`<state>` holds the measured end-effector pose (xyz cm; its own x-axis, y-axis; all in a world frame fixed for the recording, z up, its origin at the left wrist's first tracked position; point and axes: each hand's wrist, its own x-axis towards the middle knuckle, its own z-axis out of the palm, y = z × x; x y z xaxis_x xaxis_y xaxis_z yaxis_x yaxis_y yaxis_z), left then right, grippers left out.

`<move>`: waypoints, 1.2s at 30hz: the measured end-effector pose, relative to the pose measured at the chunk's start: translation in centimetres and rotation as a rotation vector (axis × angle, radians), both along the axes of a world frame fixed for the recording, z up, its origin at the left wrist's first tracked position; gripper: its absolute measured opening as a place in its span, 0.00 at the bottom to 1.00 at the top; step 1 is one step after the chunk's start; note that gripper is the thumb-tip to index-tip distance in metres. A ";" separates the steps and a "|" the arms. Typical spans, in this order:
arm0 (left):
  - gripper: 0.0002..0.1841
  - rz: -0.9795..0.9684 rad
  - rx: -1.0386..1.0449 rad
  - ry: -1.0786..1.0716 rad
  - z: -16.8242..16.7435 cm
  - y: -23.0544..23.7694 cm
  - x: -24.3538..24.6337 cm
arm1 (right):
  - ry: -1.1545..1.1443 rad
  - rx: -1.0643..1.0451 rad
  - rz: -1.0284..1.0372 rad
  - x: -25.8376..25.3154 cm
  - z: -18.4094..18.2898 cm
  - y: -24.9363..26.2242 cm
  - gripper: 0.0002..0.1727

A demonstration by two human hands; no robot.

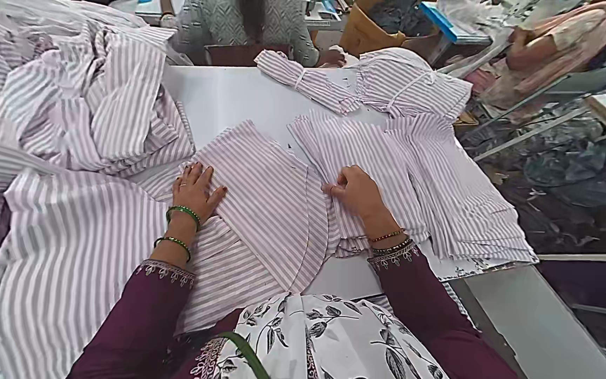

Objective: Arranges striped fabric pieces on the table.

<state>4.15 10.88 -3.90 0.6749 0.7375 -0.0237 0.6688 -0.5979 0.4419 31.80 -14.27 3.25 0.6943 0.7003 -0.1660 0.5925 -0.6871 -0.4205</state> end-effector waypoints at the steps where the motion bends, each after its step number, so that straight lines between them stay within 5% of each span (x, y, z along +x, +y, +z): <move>1: 0.35 0.009 -0.011 -0.046 0.0 -0.2 0.1 | -0.022 -0.024 0.031 -0.1 0.0 0.0 0.23; 5: 0.37 0.099 -0.073 -0.076 1.9 -4.4 -1.2 | 0.058 0.229 0.089 1.7 -1.4 -1.0 0.17; 10: 0.44 -0.185 -0.245 0.162 3.3 -12.4 -5.4 | 0.376 0.777 -0.018 1.6 -2.1 -2.4 0.11; 13: 0.38 -0.222 -0.158 -0.061 2.2 -13.8 -10.2 | 0.486 1.007 -0.086 0.8 -0.4 -2.9 0.18; 16: 0.34 0.044 0.067 -0.095 2.1 -11.6 -15.7 | 0.491 1.059 -0.089 2.9 0.5 -4.4 0.21; 21: 0.43 0.565 0.030 0.185 4.6 -4.3 -23.5 | 0.572 1.284 0.077 0.7 4.1 -2.3 0.25; 24: 0.41 0.630 0.036 0.252 3.5 -2.7 -23.9 | 0.400 1.153 0.438 -1.3 4.5 -0.4 0.17; 25: 0.39 0.599 0.085 0.253 3.3 -3.1 -23.1 | 0.459 1.080 0.359 -4.7 5.0 0.8 0.16; 27: 0.37 0.436 0.195 0.177 2.9 -4.5 -21.2 | 0.598 0.891 0.307 -11.1 3.7 3.0 0.13; 29: 0.41 0.219 0.213 0.074 1.7 -6.1 -19.3 | 0.587 0.570 0.500 -14.6 0.2 4.8 0.08; 32: 0.46 0.045 0.034 0.207 0.9 -7.6 -17.3 | 0.281 0.119 0.780 -18.0 -4.3 5.1 0.24; 36: 0.47 0.004 0.028 0.193 -0.1 -7.5 -17.8 | -0.002 0.090 0.700 -20.6 -6.7 1.9 0.42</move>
